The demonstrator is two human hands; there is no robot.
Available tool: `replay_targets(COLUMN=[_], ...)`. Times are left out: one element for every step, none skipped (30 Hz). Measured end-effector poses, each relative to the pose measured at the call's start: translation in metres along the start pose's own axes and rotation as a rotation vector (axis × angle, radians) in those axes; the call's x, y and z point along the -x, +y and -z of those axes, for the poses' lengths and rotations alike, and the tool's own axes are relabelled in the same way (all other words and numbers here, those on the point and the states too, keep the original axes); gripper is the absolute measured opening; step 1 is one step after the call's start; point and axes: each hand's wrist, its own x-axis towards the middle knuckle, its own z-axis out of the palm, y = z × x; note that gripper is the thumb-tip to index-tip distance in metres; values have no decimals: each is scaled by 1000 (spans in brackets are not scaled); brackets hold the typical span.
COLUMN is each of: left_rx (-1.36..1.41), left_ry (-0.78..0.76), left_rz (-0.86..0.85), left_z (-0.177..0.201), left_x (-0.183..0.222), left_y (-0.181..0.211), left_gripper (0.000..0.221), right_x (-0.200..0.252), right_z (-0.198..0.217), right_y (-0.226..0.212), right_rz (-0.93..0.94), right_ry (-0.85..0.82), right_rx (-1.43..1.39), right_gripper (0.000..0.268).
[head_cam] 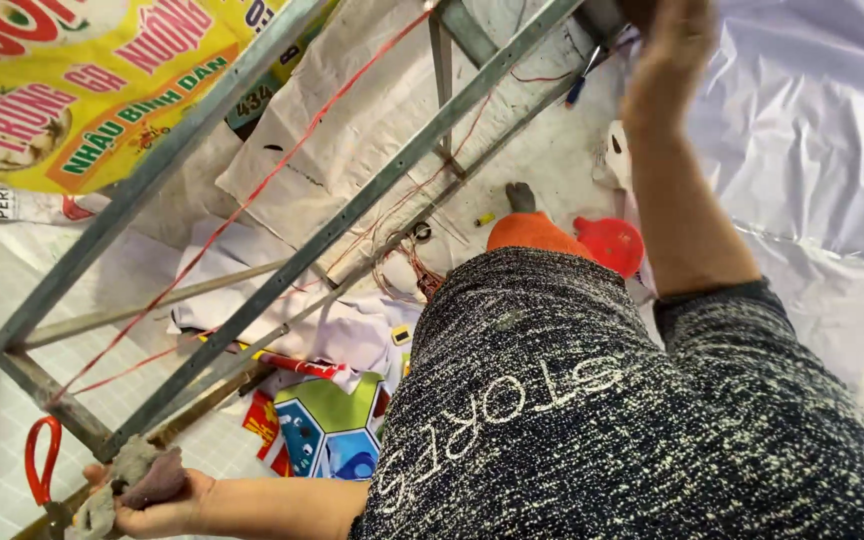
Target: Assembling a metal frame display by cutting strings and positioning components
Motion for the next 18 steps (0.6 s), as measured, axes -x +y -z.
replay_targets(left_rx=[15,28,29,12,-7,-4,1,4,4,22,41,48,61,62,57,68,78,75], left_ry=[91,190,198,158,118,133,145,159,177,192,206,227,241,250,264,274,283,302], left_rz=[38,72,64,-33,-131,-137,-133,-128,-133,-128,-122,-130,-123,-111,-114,-110,-106,-117], left_z=[-4,-6,-5,-3,-1,-6,-12,-16,-21,-29,-38,-48,-58,-65,-73,-84,-94,-104], left_x=[0,3,2,4,7,18,29,41,53,67,81,95,109,121,134,142,149,158], left_y=[-5,-7,-12,-18,-24,-27,-30,-31,-33,-43,-52,-58,-64,-65,-67,-70,-73,-70], left_gripper=[36,38,38,44,51,51,50,48,48,47,45,45,43,41,41,40,38,38], right_x=[-14,-30,-32,-37,-42,-47,-52,-58,-57,-63,-70,-73,-76,-70,-82,-96,-109,-111], right_z=[22,43,48,55,62,66,71,76,70,61,52,38,24,16,-9,-41,-74,-79], right_y=[18,37,35,33,32,59,87,114,132,152,173,172,171,167,164,162,159,168], right_rz=[-75,-157,-160,-284,-406,-406,-551,-699,-703,-907,-1108,-1107,-608,-83,-87,-780,-1452,-1460], right_ry=[175,341,333,430,527,511,528,542,524,413,294,269,-203,-613,-628,-337,26,5], right_rx=[-235,-471,-479,-464,-445,-450,-526,-597,-598,-638,-668,-667,-582,-459,-461,-583,-639,-633], right_gripper=[5,16,16,29,42,42,40,39,39,24,12,12,48,94,94,48,14,14])
